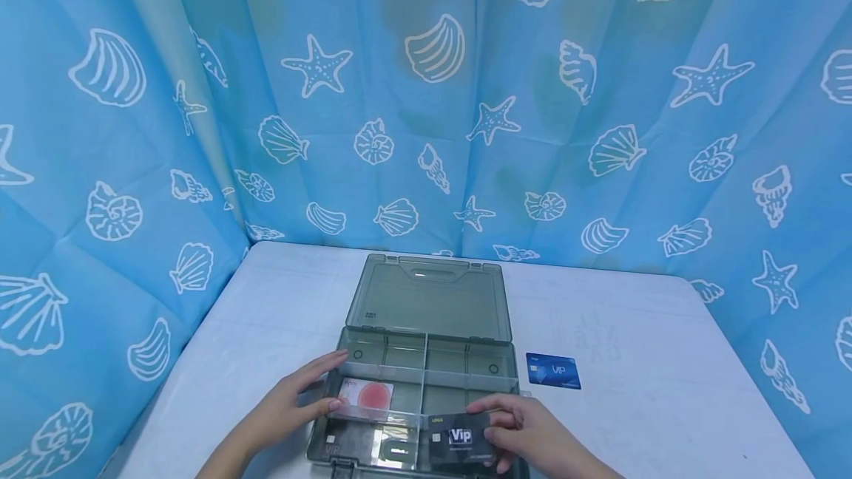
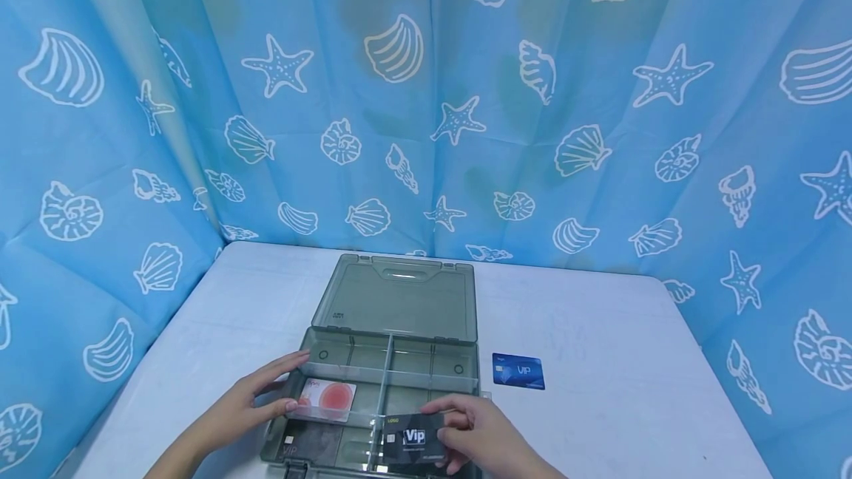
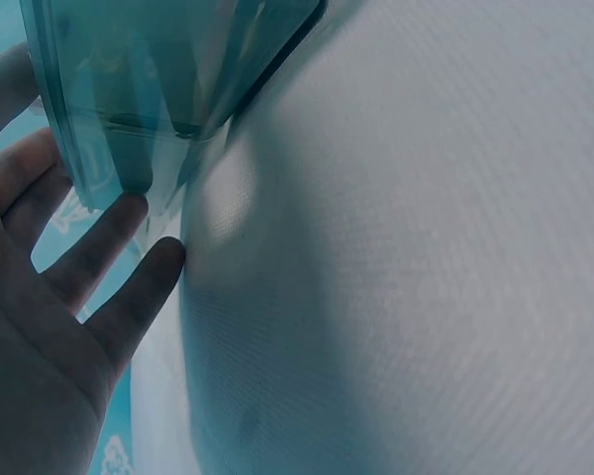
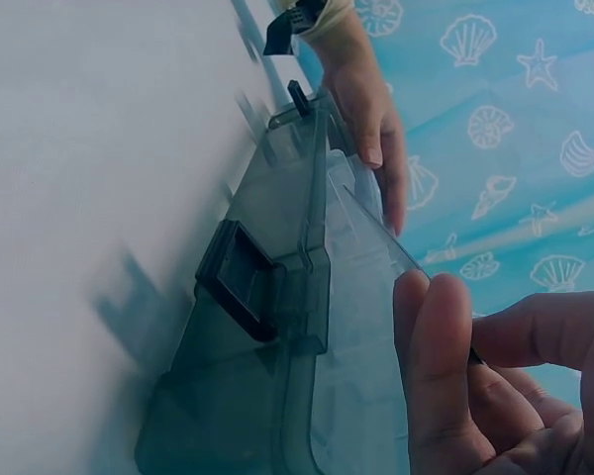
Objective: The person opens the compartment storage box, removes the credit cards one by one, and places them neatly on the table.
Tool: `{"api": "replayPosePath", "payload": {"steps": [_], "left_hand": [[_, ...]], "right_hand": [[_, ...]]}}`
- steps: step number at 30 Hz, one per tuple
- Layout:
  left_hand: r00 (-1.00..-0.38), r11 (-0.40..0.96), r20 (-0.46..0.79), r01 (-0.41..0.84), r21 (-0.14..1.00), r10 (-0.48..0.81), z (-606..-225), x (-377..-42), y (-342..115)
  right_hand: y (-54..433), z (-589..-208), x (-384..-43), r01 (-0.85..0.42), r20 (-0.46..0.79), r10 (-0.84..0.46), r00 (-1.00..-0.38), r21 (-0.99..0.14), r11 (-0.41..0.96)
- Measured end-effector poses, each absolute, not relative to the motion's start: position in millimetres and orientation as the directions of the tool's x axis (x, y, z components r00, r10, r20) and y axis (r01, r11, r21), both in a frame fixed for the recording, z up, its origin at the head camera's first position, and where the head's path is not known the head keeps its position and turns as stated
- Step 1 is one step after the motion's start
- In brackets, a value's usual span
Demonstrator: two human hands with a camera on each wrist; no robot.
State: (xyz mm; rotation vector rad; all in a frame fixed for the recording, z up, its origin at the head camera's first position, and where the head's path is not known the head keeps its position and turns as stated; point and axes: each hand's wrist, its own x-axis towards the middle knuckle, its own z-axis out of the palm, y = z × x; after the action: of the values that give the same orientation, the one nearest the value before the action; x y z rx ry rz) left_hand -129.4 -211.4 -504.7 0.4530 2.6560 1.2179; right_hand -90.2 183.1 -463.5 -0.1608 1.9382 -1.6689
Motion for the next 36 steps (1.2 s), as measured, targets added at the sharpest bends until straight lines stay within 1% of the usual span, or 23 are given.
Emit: {"api": "replayPosePath", "payload": {"steps": [4, 16, 28, 36], "left_hand": [[-0.933, 0.61, -0.029, 0.212, 0.763, 0.36, -505.9, -129.5, -212.5], [-0.931, 0.61, -0.028, 0.215, 0.762, 0.363, -506.0, -129.6, -212.8], [-0.932, 0.607, -0.023, 0.217, 0.764, 0.363, -504.1, -128.5, -212.3], [-0.931, 0.607, -0.031, 0.211, 0.766, 0.363, -503.7, -129.1, -212.1]], "right_hand": [[187.4, -461.6, -91.0, 0.26, -0.33, -0.442, -0.834, -0.942, 0.212], [204.4, -462.0, -94.2, 0.238, -0.321, -0.385, -0.865, -0.939, 0.249], [226.4, -463.0, -96.3, 0.236, -0.327, -0.263, -0.908, -0.916, 0.324], [237.9, -465.3, -99.3, 0.272, -0.343, -0.156, -0.926, -0.896, 0.351]]}}
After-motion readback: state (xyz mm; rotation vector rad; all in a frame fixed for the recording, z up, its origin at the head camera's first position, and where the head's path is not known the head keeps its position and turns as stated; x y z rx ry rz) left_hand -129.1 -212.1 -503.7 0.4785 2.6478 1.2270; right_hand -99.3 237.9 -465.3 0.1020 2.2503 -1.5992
